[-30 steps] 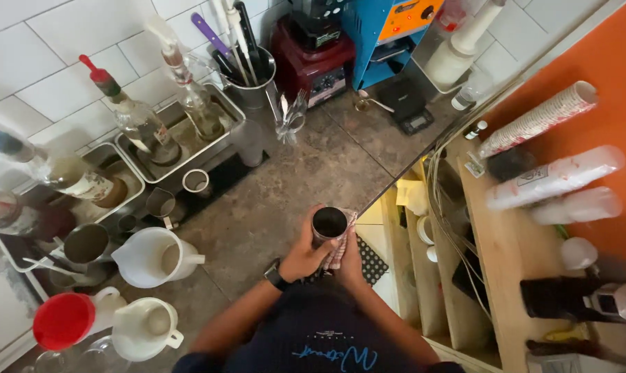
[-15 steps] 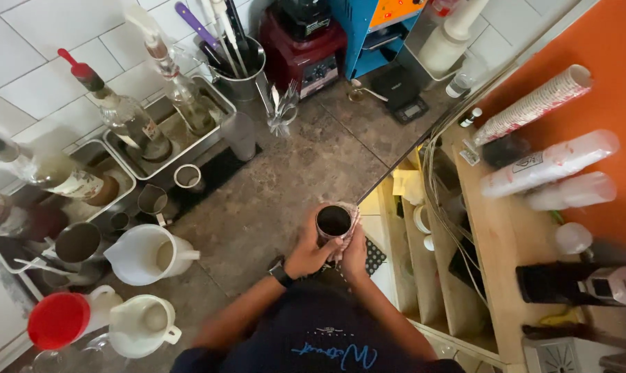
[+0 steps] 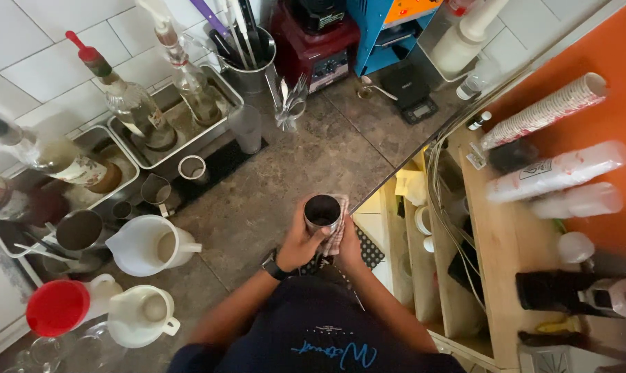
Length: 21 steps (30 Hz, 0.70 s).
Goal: Cleaning a metal shaker and wiping down the service counter at a coffee station.
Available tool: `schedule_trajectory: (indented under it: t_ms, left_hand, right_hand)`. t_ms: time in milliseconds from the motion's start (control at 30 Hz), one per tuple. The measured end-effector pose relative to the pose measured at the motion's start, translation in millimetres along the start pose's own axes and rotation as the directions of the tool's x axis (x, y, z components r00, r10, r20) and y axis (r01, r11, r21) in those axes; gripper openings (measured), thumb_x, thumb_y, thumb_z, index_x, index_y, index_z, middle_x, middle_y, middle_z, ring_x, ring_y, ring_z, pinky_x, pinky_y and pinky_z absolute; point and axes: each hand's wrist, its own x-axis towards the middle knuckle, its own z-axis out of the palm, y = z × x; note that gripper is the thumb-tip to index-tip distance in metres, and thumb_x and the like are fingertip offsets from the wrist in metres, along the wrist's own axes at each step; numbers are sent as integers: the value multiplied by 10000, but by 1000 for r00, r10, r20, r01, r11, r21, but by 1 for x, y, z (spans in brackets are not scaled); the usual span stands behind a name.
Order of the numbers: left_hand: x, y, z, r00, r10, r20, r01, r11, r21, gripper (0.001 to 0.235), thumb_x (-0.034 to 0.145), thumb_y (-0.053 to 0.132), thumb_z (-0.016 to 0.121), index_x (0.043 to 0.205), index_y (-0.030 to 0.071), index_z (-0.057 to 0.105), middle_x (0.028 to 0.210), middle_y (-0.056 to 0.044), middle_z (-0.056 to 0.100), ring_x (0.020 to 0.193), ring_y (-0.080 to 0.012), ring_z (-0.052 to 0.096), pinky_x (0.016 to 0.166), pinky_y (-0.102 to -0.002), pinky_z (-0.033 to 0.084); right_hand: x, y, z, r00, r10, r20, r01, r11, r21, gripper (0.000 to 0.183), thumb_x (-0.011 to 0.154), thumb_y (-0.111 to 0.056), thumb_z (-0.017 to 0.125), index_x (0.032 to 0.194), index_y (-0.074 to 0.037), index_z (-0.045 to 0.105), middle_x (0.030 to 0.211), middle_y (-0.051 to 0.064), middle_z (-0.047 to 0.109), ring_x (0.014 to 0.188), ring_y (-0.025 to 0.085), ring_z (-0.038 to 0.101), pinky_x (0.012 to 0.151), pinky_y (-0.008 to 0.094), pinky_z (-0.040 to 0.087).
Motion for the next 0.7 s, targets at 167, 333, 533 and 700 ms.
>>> schedule_trajectory:
  t_ms: [167, 333, 533, 700]
  left_hand:
    - [0, -3, -14, 991, -124, -58, 124, 992, -15, 836, 1006, 352, 675, 1584, -18, 198, 1496, -269, 415, 1430, -448, 422, 1178, -637, 338]
    - [19, 30, -15, 994, -67, -86, 62, 996, -65, 734, 1012, 302, 673, 1595, 65, 296, 1031, -60, 572, 963, -102, 538, 863, -381, 481]
    - [-9, -30, -12, 967, -184, -177, 164, 979, -120, 793, 940, 332, 749, 1543, 33, 331, 1483, -202, 471, 1431, -321, 439, 1186, -554, 378]
    - [7, -3, -11, 979, -189, -82, 186, 982, -43, 788, 980, 244, 748, 1549, -20, 272, 1438, -252, 478, 1409, -423, 466, 1194, -622, 363]
  right_hand:
    - [-60, -31, 48, 993, 54, 106, -46, 996, -76, 649, 1034, -525, 504, 1416, -3, 559, 1322, 291, 642, 1205, 380, 637, 1062, 482, 454]
    - [-89, -39, 88, 980, 141, -137, -130, 988, 88, 398, 899, -443, 792, 805, -67, 700, 747, 120, 762, 608, 158, 724, 499, 226, 555]
    - [-53, -12, 58, 964, 64, -258, -83, 995, -61, 673, 832, -614, 766, 924, 53, 758, 874, 264, 733, 839, 300, 712, 836, 364, 561]
    - [-52, -24, 39, 928, -228, 294, 305, 919, -249, 402, 1114, -338, 285, 1169, 5, 487, 504, 14, 463, 357, 136, 419, 355, 265, 394]
